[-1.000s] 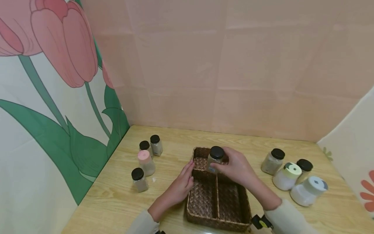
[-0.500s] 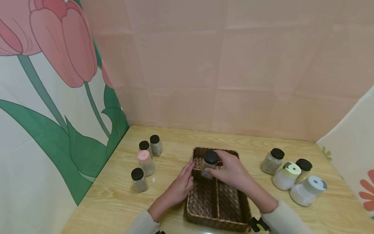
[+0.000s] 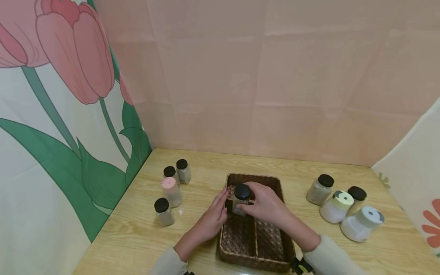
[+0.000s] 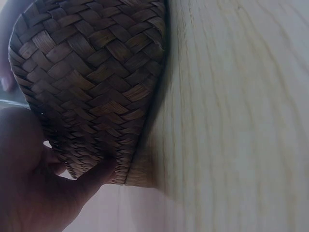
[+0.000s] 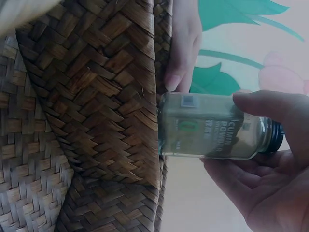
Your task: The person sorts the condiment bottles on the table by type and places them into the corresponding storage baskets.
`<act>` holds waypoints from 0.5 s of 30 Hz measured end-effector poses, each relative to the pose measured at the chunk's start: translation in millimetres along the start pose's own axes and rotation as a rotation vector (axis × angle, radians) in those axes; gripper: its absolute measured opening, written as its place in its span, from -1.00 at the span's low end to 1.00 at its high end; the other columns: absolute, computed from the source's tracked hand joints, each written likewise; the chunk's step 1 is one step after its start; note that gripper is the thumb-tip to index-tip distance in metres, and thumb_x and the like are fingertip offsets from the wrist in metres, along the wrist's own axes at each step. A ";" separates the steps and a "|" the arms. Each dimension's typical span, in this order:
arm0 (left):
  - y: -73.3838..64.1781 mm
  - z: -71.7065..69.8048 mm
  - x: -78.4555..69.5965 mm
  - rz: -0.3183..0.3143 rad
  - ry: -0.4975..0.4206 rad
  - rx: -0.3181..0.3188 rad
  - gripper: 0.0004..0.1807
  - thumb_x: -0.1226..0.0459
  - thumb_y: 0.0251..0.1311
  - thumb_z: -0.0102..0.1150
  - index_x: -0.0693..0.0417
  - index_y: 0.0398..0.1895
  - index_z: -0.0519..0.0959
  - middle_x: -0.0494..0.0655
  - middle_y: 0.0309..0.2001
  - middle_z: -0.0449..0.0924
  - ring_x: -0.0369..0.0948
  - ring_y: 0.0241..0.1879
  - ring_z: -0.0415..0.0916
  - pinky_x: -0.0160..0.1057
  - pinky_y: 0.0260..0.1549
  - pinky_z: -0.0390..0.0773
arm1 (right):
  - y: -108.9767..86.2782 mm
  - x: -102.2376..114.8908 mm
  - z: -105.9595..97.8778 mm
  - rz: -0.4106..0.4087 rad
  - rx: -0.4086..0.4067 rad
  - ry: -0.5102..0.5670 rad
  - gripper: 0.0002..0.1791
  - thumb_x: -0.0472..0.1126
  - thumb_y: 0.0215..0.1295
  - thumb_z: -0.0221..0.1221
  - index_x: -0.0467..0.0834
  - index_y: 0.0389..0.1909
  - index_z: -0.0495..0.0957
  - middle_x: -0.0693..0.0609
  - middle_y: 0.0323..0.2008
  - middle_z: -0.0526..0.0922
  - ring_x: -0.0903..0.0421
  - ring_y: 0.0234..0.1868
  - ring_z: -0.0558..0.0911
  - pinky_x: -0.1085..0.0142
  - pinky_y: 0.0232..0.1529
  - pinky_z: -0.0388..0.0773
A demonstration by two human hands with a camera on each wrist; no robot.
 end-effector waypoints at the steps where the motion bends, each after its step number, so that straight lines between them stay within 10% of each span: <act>1: -0.1 -0.1 -0.4 0.002 0.001 -0.001 -0.38 0.27 0.60 -0.27 0.15 0.63 -0.05 0.06 0.64 -0.14 -0.04 0.57 -0.02 0.06 0.43 0.22 | 0.1 -0.2 1.0 0.003 0.006 -0.004 -0.44 -0.04 0.11 0.50 -0.13 0.11 0.60 0.05 -0.08 0.70 0.12 -0.15 0.69 0.16 -0.21 0.66; 15: -0.6 -0.8 -1.6 0.021 0.006 -0.016 -0.38 0.32 0.58 -0.24 0.21 0.62 -0.03 0.08 0.63 -0.12 -0.02 0.56 0.00 0.08 0.42 0.22 | 4.5 0.8 12.1 -0.017 0.097 -0.086 -0.44 -0.08 0.06 0.53 -0.16 0.06 0.58 0.06 -0.15 0.66 0.16 -0.25 0.66 0.26 -0.31 0.63</act>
Point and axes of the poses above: each hand's wrist, its own y-axis towards the middle knuckle, its own z-axis out of the palm, x = y × z, the point moved 7 cm from there along y, towards the middle knuckle
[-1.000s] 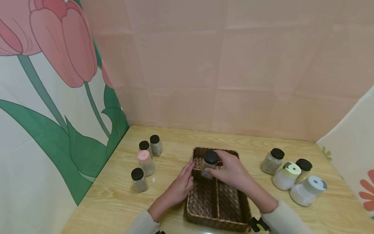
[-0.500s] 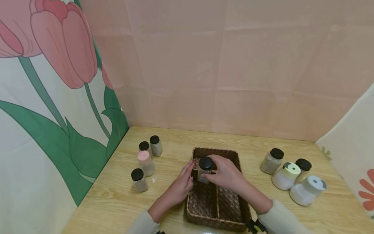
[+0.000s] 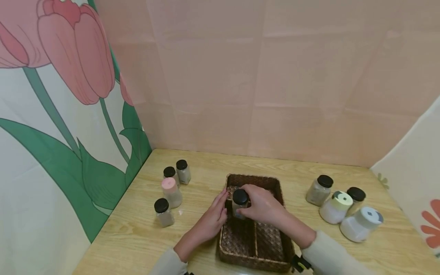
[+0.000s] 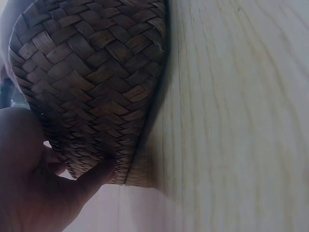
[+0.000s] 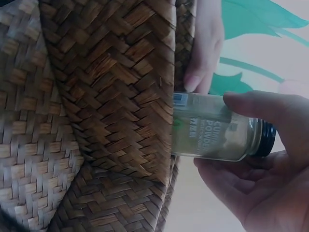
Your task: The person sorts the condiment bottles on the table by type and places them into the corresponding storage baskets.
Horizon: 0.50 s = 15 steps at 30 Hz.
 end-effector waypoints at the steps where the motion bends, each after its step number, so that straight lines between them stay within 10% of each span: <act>1: -0.2 0.3 0.2 0.002 0.002 -0.001 -0.38 0.32 0.58 -0.24 0.21 0.62 -0.03 0.08 0.63 -0.12 -0.02 0.56 0.00 0.08 0.42 0.22 | 0.1 0.2 1.0 -0.001 0.008 -0.007 -0.43 -0.09 0.06 0.53 -0.16 0.07 0.58 0.06 -0.15 0.67 0.16 -0.25 0.66 0.26 -0.31 0.63; 15: -0.6 0.7 2.0 -0.014 -0.015 0.007 -0.36 0.28 0.59 -0.25 0.10 0.64 -0.07 0.03 0.64 -0.15 -0.03 0.56 -0.01 0.07 0.42 0.22 | 6.1 -3.6 15.7 0.070 0.101 -0.081 -0.44 -0.12 0.03 0.55 -0.19 0.03 0.57 0.06 -0.26 0.62 0.19 -0.38 0.57 0.28 -0.44 0.54</act>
Point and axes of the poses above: each hand's wrist, its own y-axis towards the middle knuckle, its own z-axis out of the palm, x = y × z, the point moved 7 cm from there along y, towards the middle knuckle
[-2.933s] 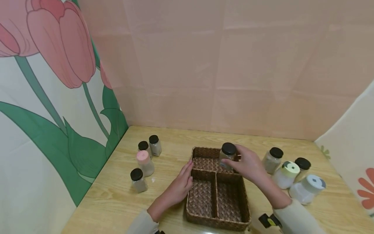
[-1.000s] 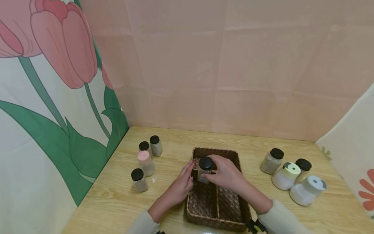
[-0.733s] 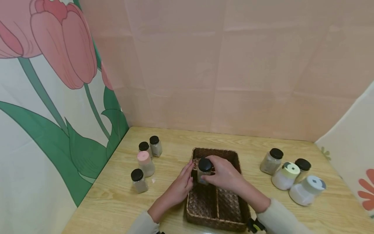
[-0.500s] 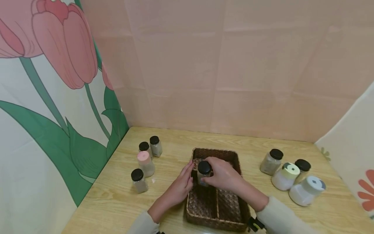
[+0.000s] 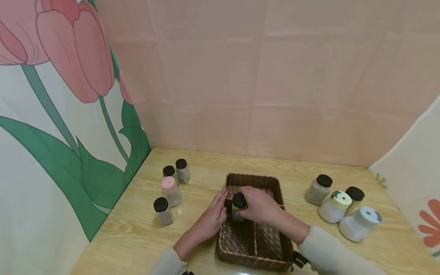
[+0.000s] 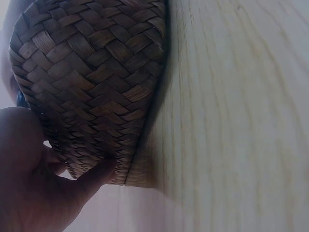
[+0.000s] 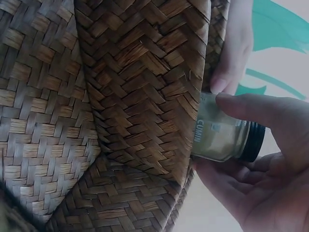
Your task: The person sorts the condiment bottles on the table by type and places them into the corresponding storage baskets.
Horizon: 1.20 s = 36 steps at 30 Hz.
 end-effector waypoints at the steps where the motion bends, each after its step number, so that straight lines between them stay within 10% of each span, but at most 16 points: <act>1: -0.1 0.0 0.0 -0.004 0.000 0.003 -0.36 0.28 0.59 -0.25 0.09 0.65 -0.08 0.03 0.64 -0.15 -0.03 0.56 -0.01 0.07 0.43 0.21 | 0.4 0.1 0.6 0.000 0.002 -0.007 -0.43 -0.11 0.03 0.55 -0.20 0.03 0.57 0.06 -0.25 0.63 0.19 -0.38 0.57 0.27 -0.44 0.55; 14: 2.1 -1.8 -2.8 -0.003 0.013 0.013 -0.36 0.29 0.58 -0.26 0.10 0.64 -0.08 0.05 0.64 -0.14 -0.03 0.56 0.01 0.07 0.42 0.24 | 7.0 0.0 12.8 -0.034 0.065 -0.257 -0.34 0.11 0.03 0.53 -0.15 0.07 0.55 -0.07 -0.01 0.60 -0.13 0.05 0.60 0.00 -0.07 0.63; 36: -0.2 0.3 -1.1 -0.002 0.009 -0.005 -0.38 0.27 0.59 -0.25 0.19 0.63 -0.04 0.02 0.64 -0.14 -0.01 0.56 -0.01 0.09 0.42 0.21 | -21.7 -8.1 -27.6 0.043 0.104 -0.146 -0.05 0.23 0.15 0.41 -0.18 0.45 0.34 -0.24 0.36 0.44 -0.26 0.30 0.49 -0.20 0.19 0.48</act>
Point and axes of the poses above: each hand's wrist, its own y-axis towards the middle knuckle, its own z-axis out of the palm, x = y × z, the point moved 7 cm from there along y, towards the middle knuckle
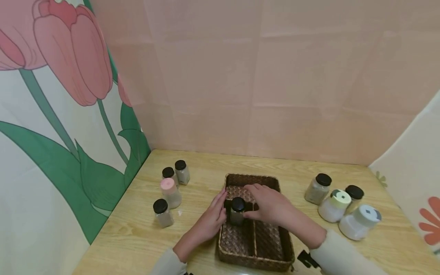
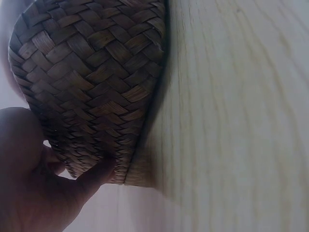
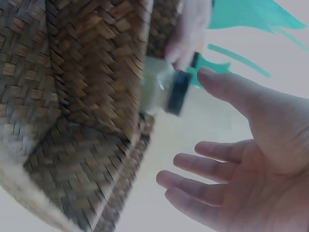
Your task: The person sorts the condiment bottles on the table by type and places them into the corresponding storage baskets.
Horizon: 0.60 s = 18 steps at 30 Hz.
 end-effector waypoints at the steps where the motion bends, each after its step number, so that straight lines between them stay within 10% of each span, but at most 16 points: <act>1: 0.1 0.2 0.1 -0.002 -0.001 0.001 -0.38 0.27 0.60 -0.25 0.19 0.63 -0.05 0.01 0.64 -0.14 -0.02 0.56 -0.01 0.08 0.42 0.21 | -4.3 -2.3 -3.3 0.002 -0.013 0.011 -0.05 0.22 0.16 0.41 -0.19 0.45 0.34 -0.25 0.37 0.44 -0.27 0.29 0.50 -0.20 0.18 0.49; 18: -1.1 0.4 1.4 -0.003 0.013 0.005 -0.36 0.26 0.59 -0.24 0.06 0.65 -0.07 -0.01 0.64 -0.15 -0.02 0.57 -0.03 0.09 0.44 0.17 | -67.1 -50.3 -35.0 0.067 -0.248 0.087 -0.02 0.37 0.22 0.26 -0.23 0.44 0.32 -0.35 0.30 0.47 -0.35 0.20 0.54 -0.22 0.03 0.56</act>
Point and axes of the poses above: each hand's wrist, its own y-axis towards the middle knuckle, its own z-axis out of the palm, x = y × z, the point moved 7 cm from there along y, towards the middle knuckle
